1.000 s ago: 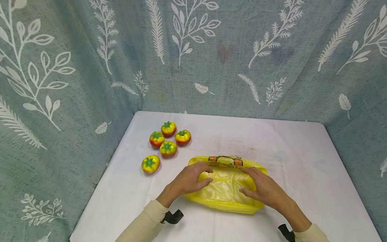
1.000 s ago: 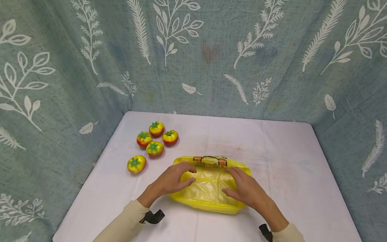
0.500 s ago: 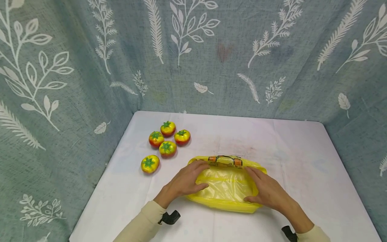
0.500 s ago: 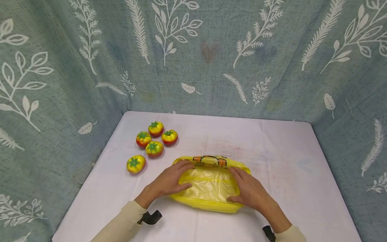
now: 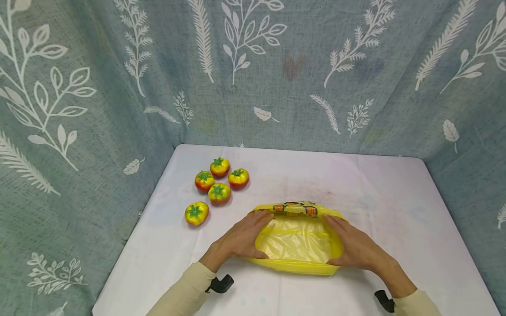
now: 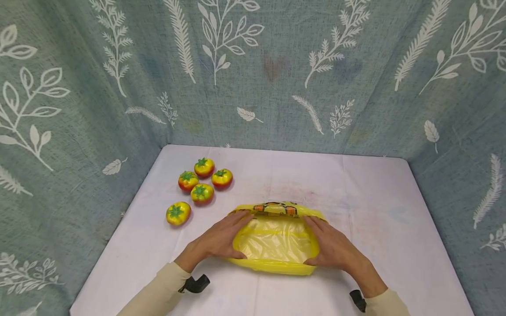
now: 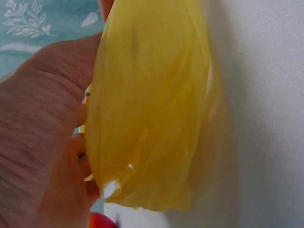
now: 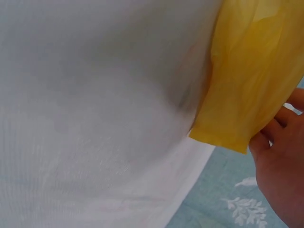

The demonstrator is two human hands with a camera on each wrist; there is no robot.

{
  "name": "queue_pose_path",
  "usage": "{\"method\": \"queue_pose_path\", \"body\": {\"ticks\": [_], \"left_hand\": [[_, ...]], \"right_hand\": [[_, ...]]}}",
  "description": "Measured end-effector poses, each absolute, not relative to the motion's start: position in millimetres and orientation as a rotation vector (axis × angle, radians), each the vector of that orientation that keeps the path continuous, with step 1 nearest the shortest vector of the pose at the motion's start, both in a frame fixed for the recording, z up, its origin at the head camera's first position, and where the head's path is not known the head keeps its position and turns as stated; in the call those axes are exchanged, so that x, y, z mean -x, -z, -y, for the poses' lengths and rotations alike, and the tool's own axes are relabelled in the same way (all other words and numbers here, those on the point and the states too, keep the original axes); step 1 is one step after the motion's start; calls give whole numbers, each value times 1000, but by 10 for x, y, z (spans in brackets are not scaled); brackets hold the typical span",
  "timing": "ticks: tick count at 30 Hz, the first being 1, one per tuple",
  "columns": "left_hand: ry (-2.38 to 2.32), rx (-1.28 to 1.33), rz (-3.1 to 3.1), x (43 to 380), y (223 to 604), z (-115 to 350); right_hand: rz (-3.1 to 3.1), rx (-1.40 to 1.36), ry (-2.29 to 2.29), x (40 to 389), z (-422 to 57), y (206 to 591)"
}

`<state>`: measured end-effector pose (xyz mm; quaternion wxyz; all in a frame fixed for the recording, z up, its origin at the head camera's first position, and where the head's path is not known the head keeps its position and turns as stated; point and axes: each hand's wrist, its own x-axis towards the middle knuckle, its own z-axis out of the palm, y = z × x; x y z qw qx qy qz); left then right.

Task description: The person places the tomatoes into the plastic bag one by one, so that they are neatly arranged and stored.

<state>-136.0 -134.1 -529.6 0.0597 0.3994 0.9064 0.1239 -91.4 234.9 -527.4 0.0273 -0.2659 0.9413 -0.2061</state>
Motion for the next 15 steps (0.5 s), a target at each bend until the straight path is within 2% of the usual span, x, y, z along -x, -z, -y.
{"method": "queue_pose_path", "body": {"ticks": [8, 15], "left_hand": [[-291, -1050, -2719, 1338, 5240, 1355], [-313, -1026, -2724, 1344, 5177, 1388]], "right_hand": [[-2851, 807, 640, 975, -2421, 5240], [-2848, 781, 633, 1007, -2438, 5197]]}}
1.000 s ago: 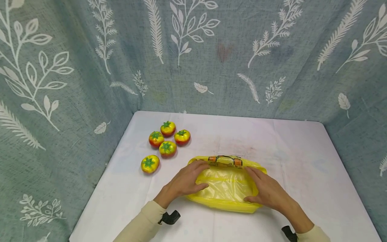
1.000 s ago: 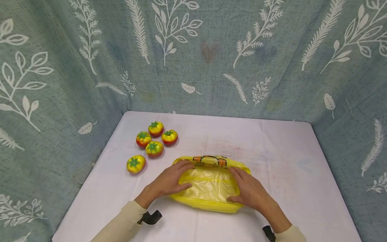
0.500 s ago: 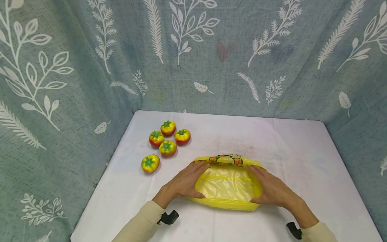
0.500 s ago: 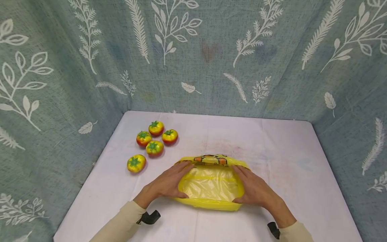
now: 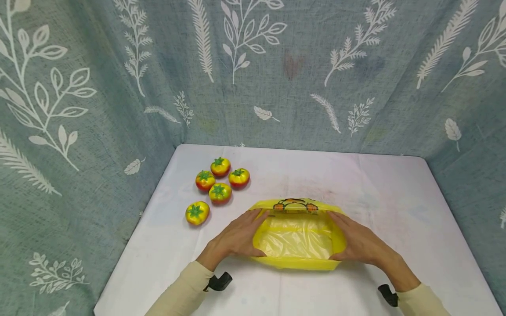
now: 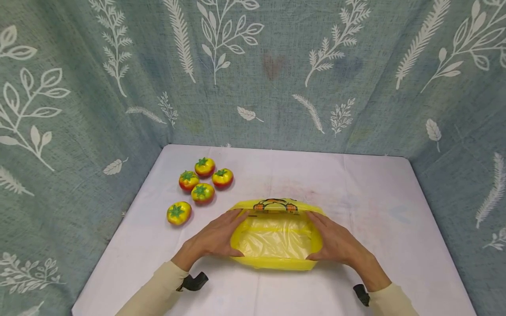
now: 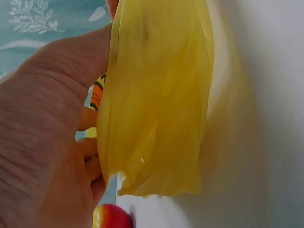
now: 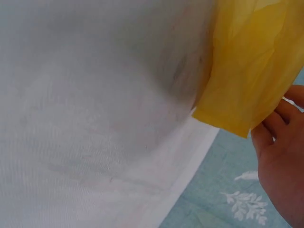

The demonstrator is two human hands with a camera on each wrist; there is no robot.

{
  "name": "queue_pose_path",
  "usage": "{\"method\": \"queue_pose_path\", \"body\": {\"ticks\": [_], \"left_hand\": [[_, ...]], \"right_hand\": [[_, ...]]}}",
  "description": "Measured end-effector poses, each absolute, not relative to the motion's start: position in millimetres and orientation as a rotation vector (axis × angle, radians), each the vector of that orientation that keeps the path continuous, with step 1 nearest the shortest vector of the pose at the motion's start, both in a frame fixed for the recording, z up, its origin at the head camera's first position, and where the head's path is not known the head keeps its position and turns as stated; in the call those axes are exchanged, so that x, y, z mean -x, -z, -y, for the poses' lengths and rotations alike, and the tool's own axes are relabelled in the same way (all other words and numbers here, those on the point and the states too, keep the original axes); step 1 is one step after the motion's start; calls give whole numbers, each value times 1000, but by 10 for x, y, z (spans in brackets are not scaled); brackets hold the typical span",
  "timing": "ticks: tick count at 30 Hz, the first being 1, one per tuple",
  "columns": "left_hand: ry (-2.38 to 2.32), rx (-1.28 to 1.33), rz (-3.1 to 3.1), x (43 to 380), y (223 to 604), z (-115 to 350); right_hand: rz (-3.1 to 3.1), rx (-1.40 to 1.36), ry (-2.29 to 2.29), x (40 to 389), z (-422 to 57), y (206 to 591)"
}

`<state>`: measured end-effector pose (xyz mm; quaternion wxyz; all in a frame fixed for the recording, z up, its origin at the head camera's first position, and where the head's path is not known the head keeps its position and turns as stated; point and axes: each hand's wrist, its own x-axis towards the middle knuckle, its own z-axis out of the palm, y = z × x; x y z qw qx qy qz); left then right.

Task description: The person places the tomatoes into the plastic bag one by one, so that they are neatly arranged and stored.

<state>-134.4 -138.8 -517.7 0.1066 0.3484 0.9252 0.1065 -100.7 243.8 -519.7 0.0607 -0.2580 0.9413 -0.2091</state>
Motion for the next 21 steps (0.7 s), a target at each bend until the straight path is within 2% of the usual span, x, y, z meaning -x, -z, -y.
{"method": "queue_pose_path", "body": {"ticks": [21], "left_hand": [[-430, -1015, -2709, 1334, 5217, 1404]], "right_hand": [[-2911, 652, 598, 944, -2488, 5249]]}}
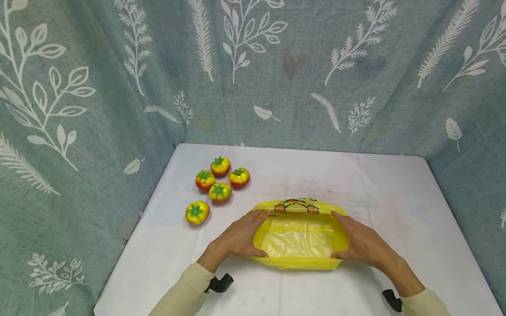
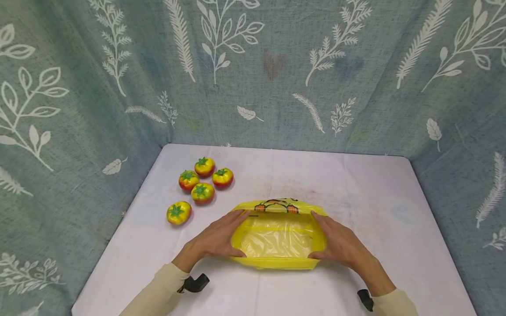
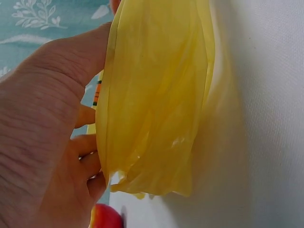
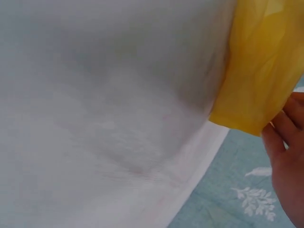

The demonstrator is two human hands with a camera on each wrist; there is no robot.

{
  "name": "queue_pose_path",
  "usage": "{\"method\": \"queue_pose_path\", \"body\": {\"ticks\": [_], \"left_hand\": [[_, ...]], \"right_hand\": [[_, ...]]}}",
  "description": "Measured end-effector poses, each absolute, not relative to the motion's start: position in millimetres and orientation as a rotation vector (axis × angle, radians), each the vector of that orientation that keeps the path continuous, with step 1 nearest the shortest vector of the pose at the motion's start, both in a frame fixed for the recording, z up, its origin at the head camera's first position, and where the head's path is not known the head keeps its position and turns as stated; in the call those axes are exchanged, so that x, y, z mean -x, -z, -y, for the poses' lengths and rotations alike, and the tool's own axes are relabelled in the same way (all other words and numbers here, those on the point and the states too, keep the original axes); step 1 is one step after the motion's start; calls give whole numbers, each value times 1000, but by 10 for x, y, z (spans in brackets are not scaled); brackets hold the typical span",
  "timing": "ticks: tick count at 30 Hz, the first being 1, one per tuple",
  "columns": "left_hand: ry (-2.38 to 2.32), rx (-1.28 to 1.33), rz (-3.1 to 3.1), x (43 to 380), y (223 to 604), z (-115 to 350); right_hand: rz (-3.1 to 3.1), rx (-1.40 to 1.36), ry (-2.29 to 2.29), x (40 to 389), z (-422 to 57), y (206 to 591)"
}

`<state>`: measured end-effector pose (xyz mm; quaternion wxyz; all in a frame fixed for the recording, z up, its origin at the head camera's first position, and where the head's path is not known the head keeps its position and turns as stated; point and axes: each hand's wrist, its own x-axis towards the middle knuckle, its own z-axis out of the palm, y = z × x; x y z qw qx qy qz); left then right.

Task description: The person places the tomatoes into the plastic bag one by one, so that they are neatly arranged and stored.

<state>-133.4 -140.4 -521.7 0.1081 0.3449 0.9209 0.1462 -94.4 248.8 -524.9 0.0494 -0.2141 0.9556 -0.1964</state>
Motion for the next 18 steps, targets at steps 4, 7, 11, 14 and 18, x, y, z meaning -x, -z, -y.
{"method": "queue_pose_path", "body": {"ticks": [4, 7, 11, 14, 18], "left_hand": [[-436, -1020, -2717, 1329, 5217, 1398], [-448, -1039, -2722, 1334, 5219, 1395], [-460, -1059, -2726, 1343, 5234, 1396], [-459, -1057, -2727, 1346, 5246, 1399], [-460, -1045, -2722, 1342, 5245, 1401]], "right_hand": [[-3047, 748, 566, 915, -2503, 5287], [-3166, 860, 513, 916, -2533, 5334], [-3252, 966, 459, 930, -2577, 5386], [-3243, 932, 438, 925, -2591, 5399], [-3144, 771, 419, 897, -2591, 5388]]}}
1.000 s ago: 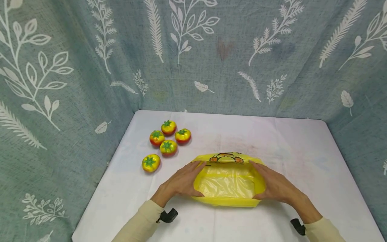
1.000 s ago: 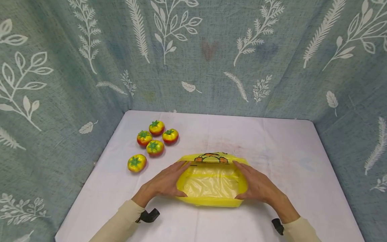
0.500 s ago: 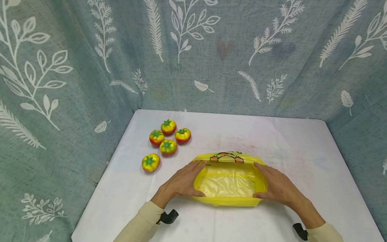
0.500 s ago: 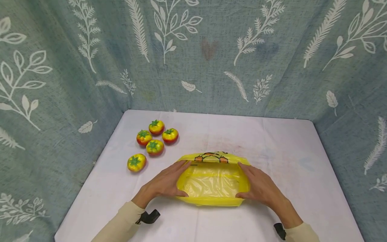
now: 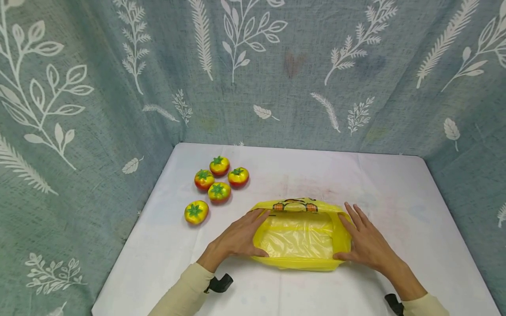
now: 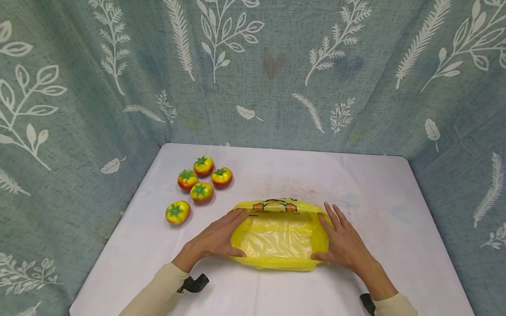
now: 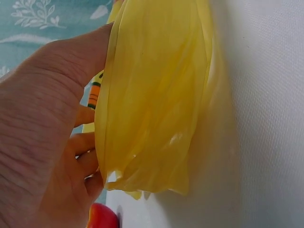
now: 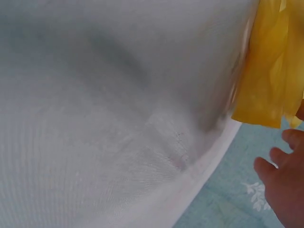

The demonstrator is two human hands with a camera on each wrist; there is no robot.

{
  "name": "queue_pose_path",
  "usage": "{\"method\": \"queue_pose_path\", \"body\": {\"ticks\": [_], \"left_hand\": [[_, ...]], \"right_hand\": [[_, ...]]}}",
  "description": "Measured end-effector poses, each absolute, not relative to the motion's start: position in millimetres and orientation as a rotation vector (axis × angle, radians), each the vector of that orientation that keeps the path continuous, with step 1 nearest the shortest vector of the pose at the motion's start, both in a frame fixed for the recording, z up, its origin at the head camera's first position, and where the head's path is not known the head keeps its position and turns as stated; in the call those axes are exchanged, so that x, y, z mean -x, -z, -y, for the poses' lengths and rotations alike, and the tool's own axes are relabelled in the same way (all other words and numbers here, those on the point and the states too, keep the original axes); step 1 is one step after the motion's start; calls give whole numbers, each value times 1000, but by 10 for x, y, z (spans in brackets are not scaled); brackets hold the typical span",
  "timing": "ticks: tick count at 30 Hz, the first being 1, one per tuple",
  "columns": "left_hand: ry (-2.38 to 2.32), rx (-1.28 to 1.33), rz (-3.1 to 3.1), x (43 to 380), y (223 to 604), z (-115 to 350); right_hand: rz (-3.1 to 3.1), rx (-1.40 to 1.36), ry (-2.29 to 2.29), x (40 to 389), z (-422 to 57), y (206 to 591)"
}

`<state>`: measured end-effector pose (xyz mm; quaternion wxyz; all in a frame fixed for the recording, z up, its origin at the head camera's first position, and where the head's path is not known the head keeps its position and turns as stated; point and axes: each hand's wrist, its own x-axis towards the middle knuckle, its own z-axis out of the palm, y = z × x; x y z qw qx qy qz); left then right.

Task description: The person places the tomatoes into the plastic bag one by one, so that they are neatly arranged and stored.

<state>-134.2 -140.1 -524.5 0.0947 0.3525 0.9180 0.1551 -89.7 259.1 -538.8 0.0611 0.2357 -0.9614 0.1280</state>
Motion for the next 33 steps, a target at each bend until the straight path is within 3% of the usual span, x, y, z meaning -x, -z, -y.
{"method": "queue_pose_path", "body": {"ticks": [11, 33], "left_hand": [[-468, -1003, -2718, 1360, 5265, 1418], [-524, -1022, -2714, 1385, 5262, 1395]], "right_hand": [[3122, -608, -603, 900, -2606, 5323], [3057, -652, -584, 916, -2635, 5334]]}}
